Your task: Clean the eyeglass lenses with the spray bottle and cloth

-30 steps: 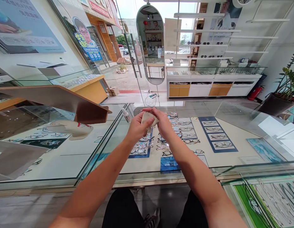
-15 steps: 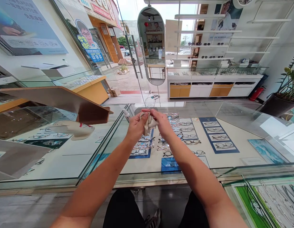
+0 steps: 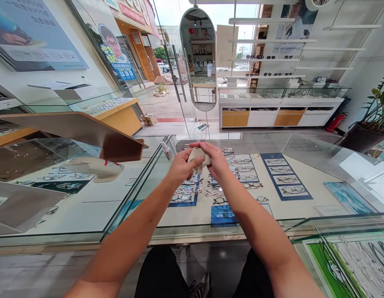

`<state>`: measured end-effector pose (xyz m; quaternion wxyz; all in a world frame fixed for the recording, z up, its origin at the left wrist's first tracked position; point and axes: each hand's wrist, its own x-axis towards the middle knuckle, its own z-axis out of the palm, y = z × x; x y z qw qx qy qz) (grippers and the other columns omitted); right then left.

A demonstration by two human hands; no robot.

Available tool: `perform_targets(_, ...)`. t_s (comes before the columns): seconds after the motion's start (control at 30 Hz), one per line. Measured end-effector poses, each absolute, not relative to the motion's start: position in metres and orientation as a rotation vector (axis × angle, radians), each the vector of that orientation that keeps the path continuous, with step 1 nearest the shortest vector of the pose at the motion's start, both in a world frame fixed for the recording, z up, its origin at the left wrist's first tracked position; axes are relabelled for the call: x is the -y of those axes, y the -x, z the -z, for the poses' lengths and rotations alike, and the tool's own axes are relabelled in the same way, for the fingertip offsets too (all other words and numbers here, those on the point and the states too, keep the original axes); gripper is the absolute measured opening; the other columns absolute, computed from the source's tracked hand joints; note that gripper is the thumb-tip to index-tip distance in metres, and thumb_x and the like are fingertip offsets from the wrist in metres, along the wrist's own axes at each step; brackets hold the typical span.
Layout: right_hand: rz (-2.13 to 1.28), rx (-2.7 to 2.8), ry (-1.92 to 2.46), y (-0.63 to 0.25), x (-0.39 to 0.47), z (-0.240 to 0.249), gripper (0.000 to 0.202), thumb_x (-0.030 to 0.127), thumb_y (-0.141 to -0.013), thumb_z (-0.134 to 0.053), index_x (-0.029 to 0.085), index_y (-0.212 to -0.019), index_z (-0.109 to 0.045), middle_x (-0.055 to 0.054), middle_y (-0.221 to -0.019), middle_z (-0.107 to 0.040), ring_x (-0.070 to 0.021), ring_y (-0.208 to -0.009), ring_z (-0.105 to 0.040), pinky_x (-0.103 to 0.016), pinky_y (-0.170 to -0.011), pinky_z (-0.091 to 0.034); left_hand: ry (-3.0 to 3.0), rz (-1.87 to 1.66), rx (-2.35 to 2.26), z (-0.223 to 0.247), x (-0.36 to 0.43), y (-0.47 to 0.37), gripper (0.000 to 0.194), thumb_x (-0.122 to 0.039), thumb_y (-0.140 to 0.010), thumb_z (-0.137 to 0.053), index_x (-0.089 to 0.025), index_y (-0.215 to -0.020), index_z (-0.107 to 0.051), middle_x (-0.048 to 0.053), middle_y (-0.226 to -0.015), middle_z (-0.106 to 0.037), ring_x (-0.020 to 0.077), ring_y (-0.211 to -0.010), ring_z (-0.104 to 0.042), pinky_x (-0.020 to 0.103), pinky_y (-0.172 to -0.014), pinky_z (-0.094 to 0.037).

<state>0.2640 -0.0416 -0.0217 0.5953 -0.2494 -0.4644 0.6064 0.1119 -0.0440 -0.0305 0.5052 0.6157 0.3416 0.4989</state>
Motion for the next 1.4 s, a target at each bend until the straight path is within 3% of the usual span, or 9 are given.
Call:
perform_targets(0.1,-1.410,1.133,0.582,-0.263,0.045,0.020,0.031,0.060,-0.087,-0.087,0.032,-0.098,-0.092,-0.003,-0.114,-0.088,-0.0245,-0.104,-0.074,-0.036,-0.088,-0.061,-1.448,-1.280,-0.829,0.028,0.046,-0.115,0.060,-0.070,-0.076,-0.097,-0.018,-0.101,-0.077,-0.002,-0.073,-0.066,0.0129,-0.062,-0.053,0.027,-0.060,-0.045)
perform_targets(0.2,-1.373,1.218,0.627,-0.262,0.049,0.018,0.037,0.064,-0.090,-0.082,0.032,-0.105,-0.093,-0.002,-0.100,-0.086,-0.0189,-0.081,-0.068,-0.033,-0.072,-0.056,-1.423,-1.361,-0.817,0.026,0.048,-0.117,0.060,-0.076,-0.080,-0.092,-0.019,-0.092,-0.075,0.002,-0.077,-0.071,0.0162,-0.070,-0.062,0.031,-0.070,-0.054)
perform_targets(0.27,-1.365,1.247,0.644,-0.263,0.051,0.016,0.041,0.067,-0.091,-0.079,0.032,-0.107,-0.093,-0.001,-0.096,-0.086,-0.0176,-0.074,-0.065,-0.032,-0.068,-0.053,-1.416,-1.390,-0.839,0.026,0.048,-0.118,0.062,-0.081,-0.084,-0.085,-0.020,-0.087,-0.072,0.001,-0.072,-0.066,0.0159,-0.066,-0.059,0.031,-0.068,-0.054)
perform_targets(0.43,-1.385,1.148,0.626,-0.267,0.046,0.015,0.038,0.064,-0.084,-0.088,0.030,-0.099,-0.093,-0.004,-0.107,-0.089,-0.0255,-0.104,-0.077,-0.037,-0.092,-0.061,-1.417,-1.281,-0.802,0.026,0.045,-0.114,0.071,-0.090,-0.082,-0.082,-0.020,-0.083,-0.069,0.000,-0.068,-0.060,0.0145,-0.063,-0.052,0.029,-0.060,-0.046)
perform_targets(0.6,-1.377,1.050,0.666,-0.271,0.038,0.019,0.038,0.063,-0.078,-0.090,0.026,-0.090,-0.091,-0.006,-0.104,-0.088,-0.0238,-0.096,-0.075,-0.036,-0.084,-0.059,-1.435,-1.052,-0.699,0.020,0.040,-0.106,0.067,-0.080,-0.076,-0.094,-0.018,-0.097,-0.078,0.006,-0.090,-0.075,0.0204,-0.083,-0.065,0.032,-0.076,-0.054)
perform_targets(0.8,-1.389,1.028,0.644,-0.270,0.037,0.022,0.038,0.062,-0.077,-0.092,0.026,-0.090,-0.090,-0.005,-0.105,-0.087,-0.0242,-0.100,-0.074,-0.037,-0.091,-0.061,-1.555,-1.003,-0.814,0.021,0.038,-0.099,0.065,-0.080,-0.077,-0.092,-0.017,-0.088,-0.079,0.004,-0.077,-0.068,0.0163,-0.067,-0.055,0.029,-0.060,-0.041)
perform_targets(0.93,-1.413,0.991,0.612,-0.268,0.036,0.022,0.039,0.061,-0.074,-0.095,0.025,-0.090,-0.090,-0.006,-0.106,-0.087,-0.0241,-0.103,-0.076,-0.037,-0.095,-0.062,-1.487,-1.014,-0.769,0.024,0.039,-0.102,0.065,-0.074,-0.072,-0.099,-0.016,-0.094,-0.080,0.003,-0.076,-0.067,0.0140,-0.064,-0.052,0.028,-0.060,-0.039)
perform_targets(1.2,-1.391,1.031,0.606,-0.267,0.039,0.021,0.039,0.063,-0.080,-0.091,0.027,-0.096,-0.090,-0.005,-0.108,-0.087,-0.0251,-0.105,-0.077,-0.041,-0.100,-0.062,-1.364,-1.148,-0.738,0.031,0.040,-0.110,0.067,-0.062,-0.066,-0.106,-0.016,-0.109,-0.083,0.004,-0.091,-0.076,0.0181,-0.080,-0.065,0.031,-0.077,-0.054)
perform_targets(1.4,-1.410,1.033,0.582,-0.264,0.038,0.023,0.035,0.060,-0.080,-0.092,0.029,-0.094,-0.092,-0.006,-0.115,-0.087,-0.0260,-0.112,-0.075,-0.039,-0.100,-0.062,-1.376,-1.272,-0.762,0.033,0.040,-0.115,0.065,-0.054,-0.064,-0.109,-0.016,-0.110,-0.081,0.003,-0.089,-0.077,0.0165,-0.078,-0.066,0.027,-0.072,-0.055)
